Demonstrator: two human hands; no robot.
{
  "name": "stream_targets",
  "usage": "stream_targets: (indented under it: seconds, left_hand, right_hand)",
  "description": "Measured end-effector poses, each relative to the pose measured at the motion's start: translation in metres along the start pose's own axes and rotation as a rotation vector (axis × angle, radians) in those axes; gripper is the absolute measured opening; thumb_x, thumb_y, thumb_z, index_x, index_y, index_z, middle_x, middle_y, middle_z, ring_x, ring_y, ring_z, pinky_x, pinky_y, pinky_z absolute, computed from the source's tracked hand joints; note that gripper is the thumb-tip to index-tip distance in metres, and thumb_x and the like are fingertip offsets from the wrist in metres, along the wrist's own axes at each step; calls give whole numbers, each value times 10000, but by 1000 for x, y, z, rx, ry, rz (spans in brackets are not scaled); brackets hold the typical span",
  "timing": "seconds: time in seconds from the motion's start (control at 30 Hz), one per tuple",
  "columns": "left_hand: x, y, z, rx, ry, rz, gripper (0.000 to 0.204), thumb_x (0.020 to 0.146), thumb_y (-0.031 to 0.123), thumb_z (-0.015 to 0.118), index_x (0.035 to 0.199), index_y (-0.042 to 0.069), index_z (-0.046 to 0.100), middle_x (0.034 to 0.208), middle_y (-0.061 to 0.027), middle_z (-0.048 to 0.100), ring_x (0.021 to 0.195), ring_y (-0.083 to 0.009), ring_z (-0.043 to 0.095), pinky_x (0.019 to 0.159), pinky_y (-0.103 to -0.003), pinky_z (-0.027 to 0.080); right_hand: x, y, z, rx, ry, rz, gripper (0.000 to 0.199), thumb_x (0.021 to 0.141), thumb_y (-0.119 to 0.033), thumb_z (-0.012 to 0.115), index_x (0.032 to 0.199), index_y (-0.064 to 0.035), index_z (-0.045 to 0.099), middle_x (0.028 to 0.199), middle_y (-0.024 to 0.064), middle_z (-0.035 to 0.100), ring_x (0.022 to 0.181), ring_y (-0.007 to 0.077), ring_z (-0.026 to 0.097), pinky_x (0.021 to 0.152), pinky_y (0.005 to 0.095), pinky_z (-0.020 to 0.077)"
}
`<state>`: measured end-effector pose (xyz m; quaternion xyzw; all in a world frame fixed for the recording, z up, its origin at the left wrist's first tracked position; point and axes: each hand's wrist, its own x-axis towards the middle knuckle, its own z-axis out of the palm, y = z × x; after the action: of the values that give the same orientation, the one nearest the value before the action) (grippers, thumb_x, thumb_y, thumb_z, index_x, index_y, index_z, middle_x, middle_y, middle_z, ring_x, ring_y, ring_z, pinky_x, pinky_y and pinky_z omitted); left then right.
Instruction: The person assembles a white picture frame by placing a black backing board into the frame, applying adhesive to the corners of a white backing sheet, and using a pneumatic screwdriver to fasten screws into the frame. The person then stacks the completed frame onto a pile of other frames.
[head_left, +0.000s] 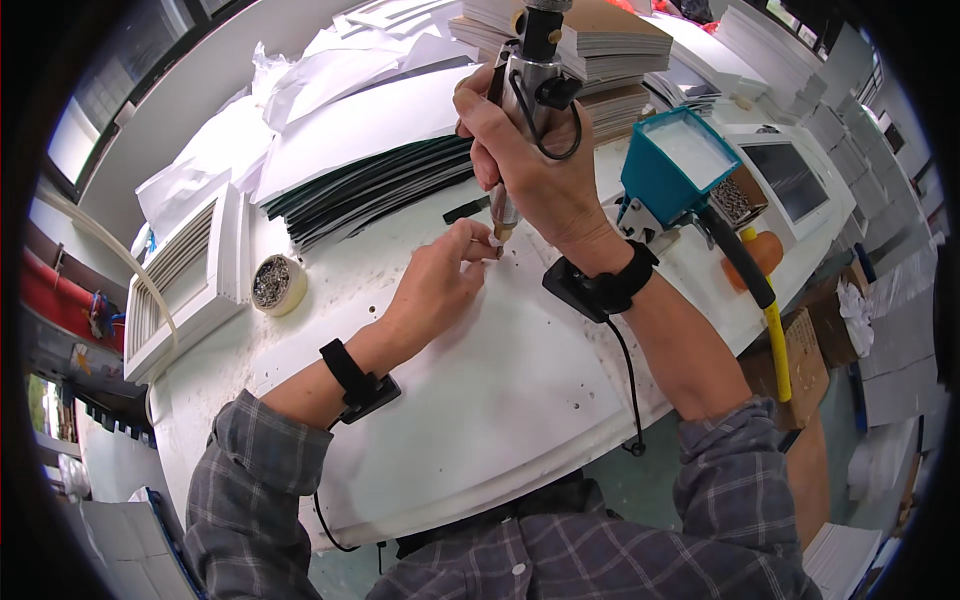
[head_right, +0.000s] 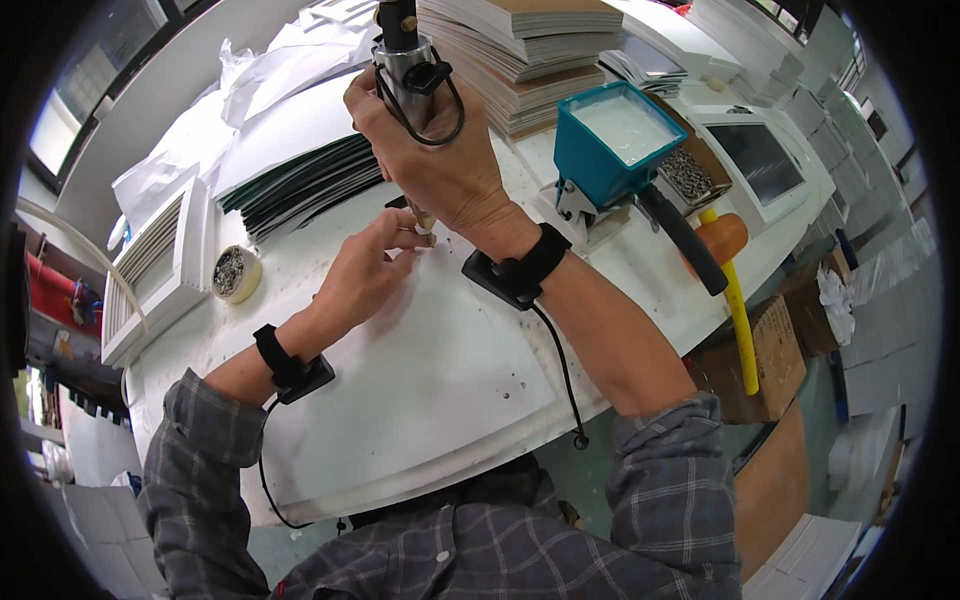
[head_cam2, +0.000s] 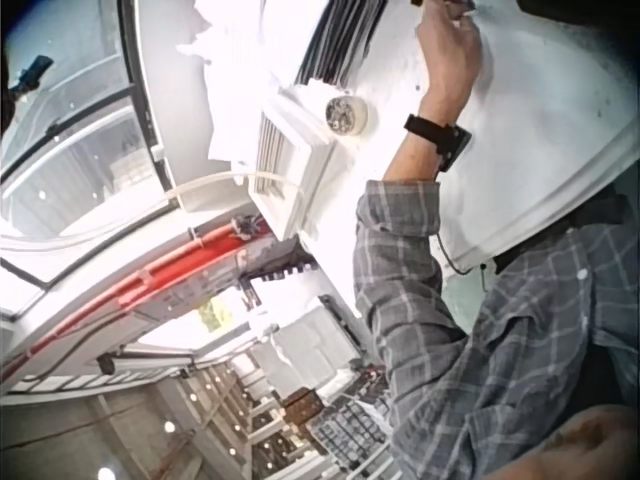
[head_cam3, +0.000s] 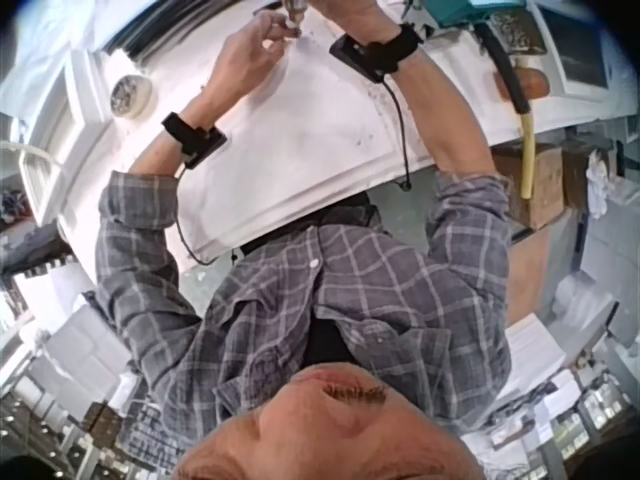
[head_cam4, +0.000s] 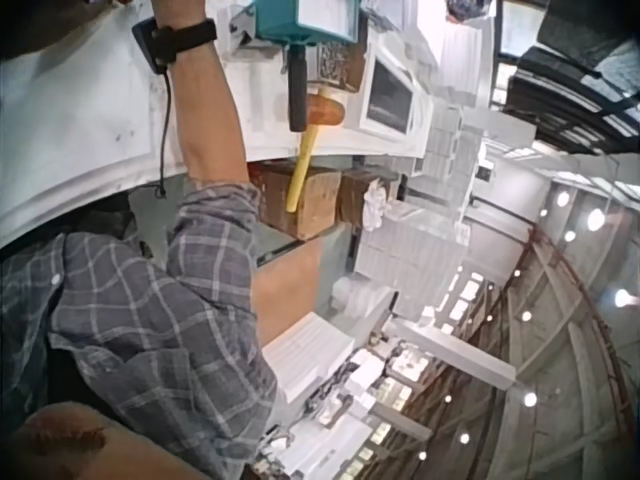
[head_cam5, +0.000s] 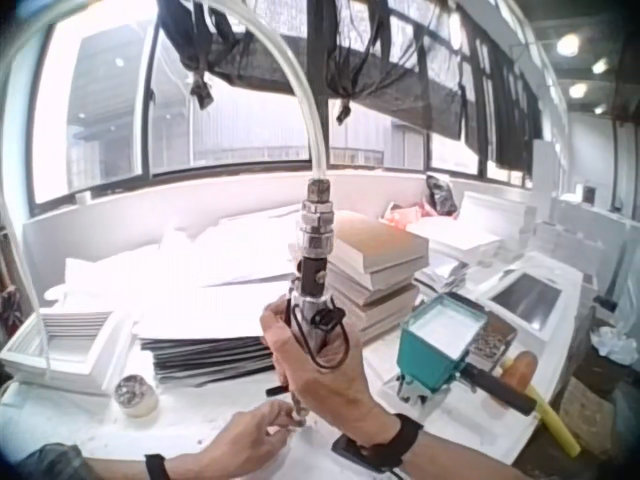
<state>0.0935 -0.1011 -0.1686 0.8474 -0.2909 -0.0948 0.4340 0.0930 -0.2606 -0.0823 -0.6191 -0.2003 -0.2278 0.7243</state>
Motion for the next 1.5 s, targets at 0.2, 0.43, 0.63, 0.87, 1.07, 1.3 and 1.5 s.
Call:
stream_targets:
  seconds: [0.2, 0.43, 0.63, 0.87, 1.07, 1.3, 1.5]
  left_hand:
    - [3, -6, 6, -13, -8, -49, 266, 1014, 47, 538, 1278, 18, 542, 1159, -117, 762, 1031, -231, 708, 931, -346, 533]
    - [-1, 3, -1, -83, -43, -91, 318, 1005, 72, 558, 1315, 6, 536, 1180, -144, 751, 1091, -280, 691, 961, -380, 531]
    - [-29, 6, -12, 637, -164, 262, 494, 989, 163, 614, 1426, -44, 515, 1454, -209, 570, 1400, -402, 484, 1135, -465, 431]
    - [-28, 6, -12, 790, -234, 313, 538, 989, 214, 614, 1436, -65, 508, 1489, -195, 521, 1429, -413, 460, 1156, -465, 409]
    - [-27, 15, -17, 777, -267, 300, 542, 984, 224, 620, 1428, -69, 514, 1496, -189, 517, 1428, -415, 461, 1137, -476, 419]
    - [-38, 1, -53, 680, -172, 310, 459, 1000, 186, 637, 1408, -10, 563, 1435, -186, 591, 1370, -377, 521, 1092, -437, 459]
    - [-150, -8, -119, 612, 38, 29, 257, 940, 98, 720, 1194, 66, 722, 1069, -127, 723, 992, -315, 686, 868, -402, 553]
  right_hand:
    - [-1, 10, -7, 12, 9, 13, 175, 980, -210, 713, 1000, -39, 679, 783, 27, 638, 539, 48, 562, 486, 224, 451]
    - [-1, 15, -7, -32, -14, 31, 182, 983, -228, 711, 991, -48, 681, 771, 21, 643, 541, 46, 569, 487, 222, 459]
    - [-1, 14, -8, -5, -58, 55, 192, 984, -245, 711, 951, -60, 670, 739, 10, 636, 539, 41, 565, 488, 217, 459]
    - [-2, 22, -7, 13, -66, 110, 236, 934, -265, 757, 827, -79, 656, 608, -35, 595, 511, 37, 546, 458, 232, 436]
    - [-10, 27, -6, -4, -56, 133, 280, 937, -279, 754, 774, -89, 629, 586, -40, 574, 492, 43, 501, 474, 239, 392]
    - [-1, 12, 4, -179, -118, 81, 237, 985, -271, 718, 1046, -46, 683, 806, 41, 670, 559, 36, 535, 517, 222, 435]
    - [-20, -34, 1, -91, 18, -29, 316, 1019, -314, 657, 1170, -37, 644, 889, 27, 628, 548, 27, 483, 529, 230, 404]
